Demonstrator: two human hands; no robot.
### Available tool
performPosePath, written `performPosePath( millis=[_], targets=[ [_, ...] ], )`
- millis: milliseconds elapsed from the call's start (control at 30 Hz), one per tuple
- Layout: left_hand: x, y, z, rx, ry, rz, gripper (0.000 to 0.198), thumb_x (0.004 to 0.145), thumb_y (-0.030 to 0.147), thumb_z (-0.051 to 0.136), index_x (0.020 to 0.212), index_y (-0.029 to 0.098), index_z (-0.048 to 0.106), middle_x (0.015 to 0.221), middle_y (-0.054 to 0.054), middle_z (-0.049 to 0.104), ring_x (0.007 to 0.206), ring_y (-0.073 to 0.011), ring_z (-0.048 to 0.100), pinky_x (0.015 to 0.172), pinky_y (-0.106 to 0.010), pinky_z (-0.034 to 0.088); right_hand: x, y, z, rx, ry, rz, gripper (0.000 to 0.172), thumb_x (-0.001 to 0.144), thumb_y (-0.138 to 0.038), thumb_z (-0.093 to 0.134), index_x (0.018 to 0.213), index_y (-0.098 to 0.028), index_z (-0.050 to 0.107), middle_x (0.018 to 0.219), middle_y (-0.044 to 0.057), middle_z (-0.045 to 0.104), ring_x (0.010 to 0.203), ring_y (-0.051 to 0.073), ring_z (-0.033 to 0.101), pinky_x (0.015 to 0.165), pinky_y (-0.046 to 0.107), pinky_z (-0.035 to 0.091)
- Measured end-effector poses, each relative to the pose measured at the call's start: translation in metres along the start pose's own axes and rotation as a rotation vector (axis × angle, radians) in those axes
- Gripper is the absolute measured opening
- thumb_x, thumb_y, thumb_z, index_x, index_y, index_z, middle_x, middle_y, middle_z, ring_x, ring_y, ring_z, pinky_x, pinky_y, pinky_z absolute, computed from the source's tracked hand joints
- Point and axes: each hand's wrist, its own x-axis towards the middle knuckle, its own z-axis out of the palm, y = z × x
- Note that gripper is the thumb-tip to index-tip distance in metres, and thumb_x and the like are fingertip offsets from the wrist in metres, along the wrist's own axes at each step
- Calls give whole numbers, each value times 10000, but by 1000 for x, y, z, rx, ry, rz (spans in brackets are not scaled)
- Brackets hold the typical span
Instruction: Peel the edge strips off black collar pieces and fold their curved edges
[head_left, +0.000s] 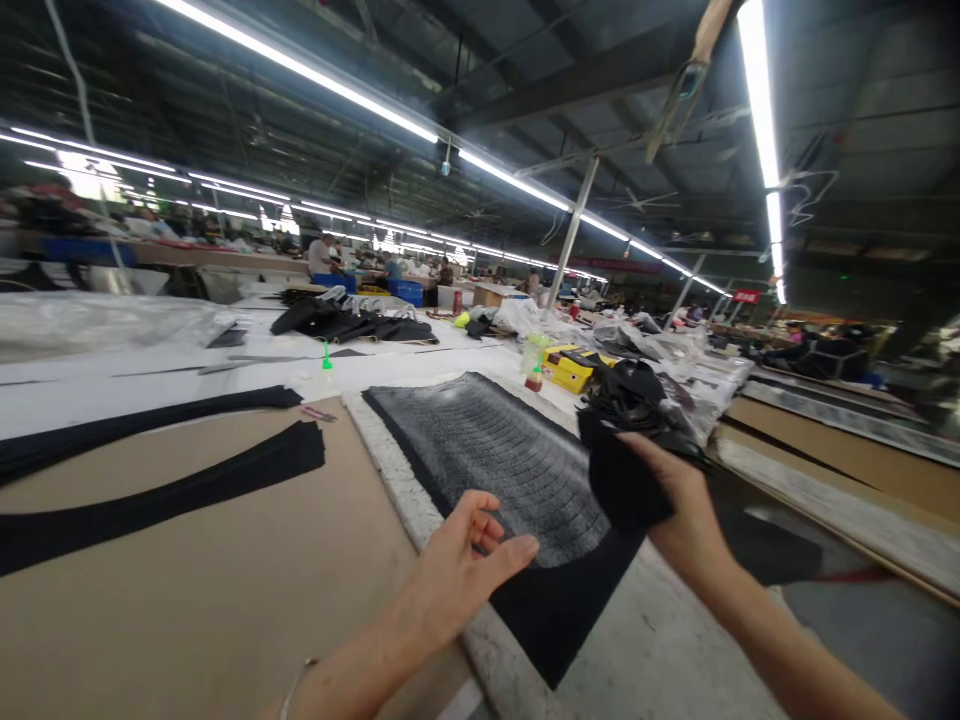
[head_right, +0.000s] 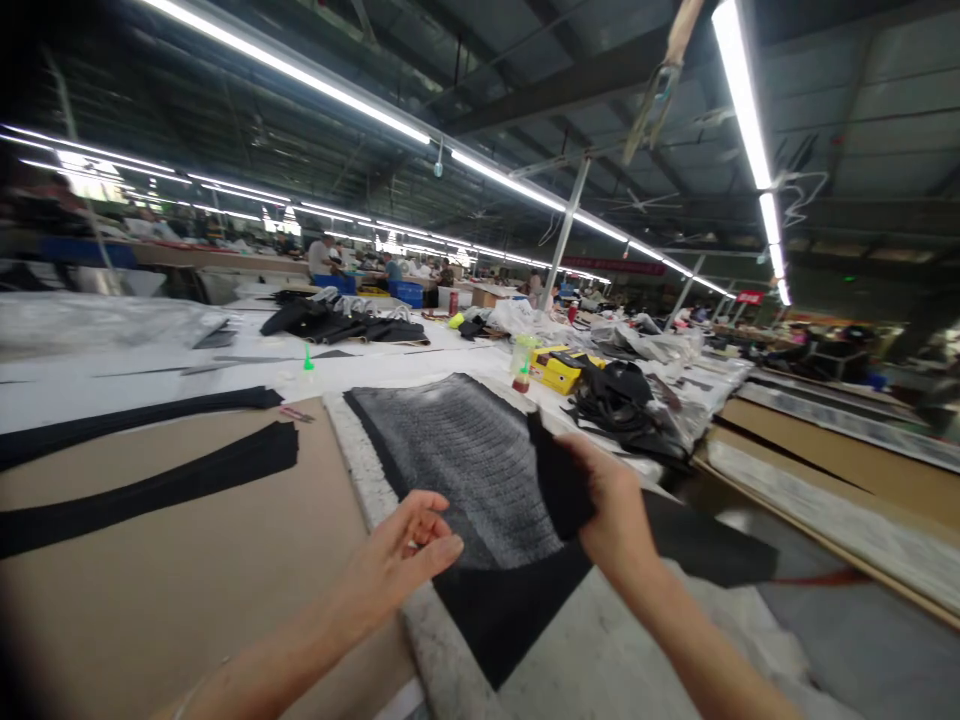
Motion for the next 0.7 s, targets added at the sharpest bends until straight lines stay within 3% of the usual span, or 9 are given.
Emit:
performPosePath(
  millis=[100, 200, 300, 400, 467, 533, 700],
  targets=[
    [-21, 12, -38, 68, 154, -21, 593, 749, 612, 619, 1138, 179, 506, 970, -72, 623, 919, -225, 596, 790, -325, 469, -21, -45, 74, 85, -268, -82, 172, 846, -296, 573, 973, -198, 636, 817, 16, 679, 746, 188, 650, 661, 269, 493],
    [-45, 4, -82, 136, 322, -63, 420, 735, 431, 666, 1048, 169, 567, 948, -66, 660, 922, -240, 609, 821, -336, 472, -43, -91, 140, 132, -354, -128, 206, 916, -256, 433, 959, -211, 629, 871, 41, 687, 794, 193, 653, 714, 288, 479],
    [-77, -13, -127, 90, 411, -140, 266, 682, 234, 600, 931, 147, 635, 889, -53, 690, 905, -246, 624, 810, -324, 475, -56, -129, 193, 208, -449, -178, 204, 924, -219, 420, 946, -210, 623, 870, 44, 674, 804, 198, 643, 734, 304, 476],
    [-120, -23, -174, -56, 447, -240, 305, 611, 240, 599, 884, 130, 677, 831, -38, 710, 836, -241, 643, 749, -299, 481, -68, -159, 235, 298, -541, -220, 196, 909, -173, 452, 1016, -219, 610, 880, 19, 664, 804, 171, 634, 743, 282, 480],
    [-153, -24, -208, -158, 480, -341, 313, 589, 288, 628, 850, 124, 682, 761, -35, 710, 729, -222, 646, 652, -274, 479, -77, -175, 255, 372, -598, -241, 308, 902, -152, 467, 1193, -223, 537, 898, 1, 656, 781, 142, 628, 742, 260, 489],
    [-189, -24, -244, -207, 591, -465, 290, 564, 304, 655, 794, 127, 671, 683, -34, 698, 624, -195, 631, 562, -246, 462, -85, -187, 264, 445, -648, -274, 410, 905, -149, 462, 1309, -216, 447, 922, 2, 650, 792, 131, 626, 770, 259, 497],
    [-281, -37, -323, -198, 974, -654, 322, 493, 256, 709, 788, 151, 632, 642, -14, 681, 572, -178, 617, 511, -241, 487, -99, -185, 251, 385, -680, -416, 282, 951, -207, 418, 1179, -251, 577, 1111, 58, 630, 1038, 182, 591, 920, 330, 476]
  ],
)
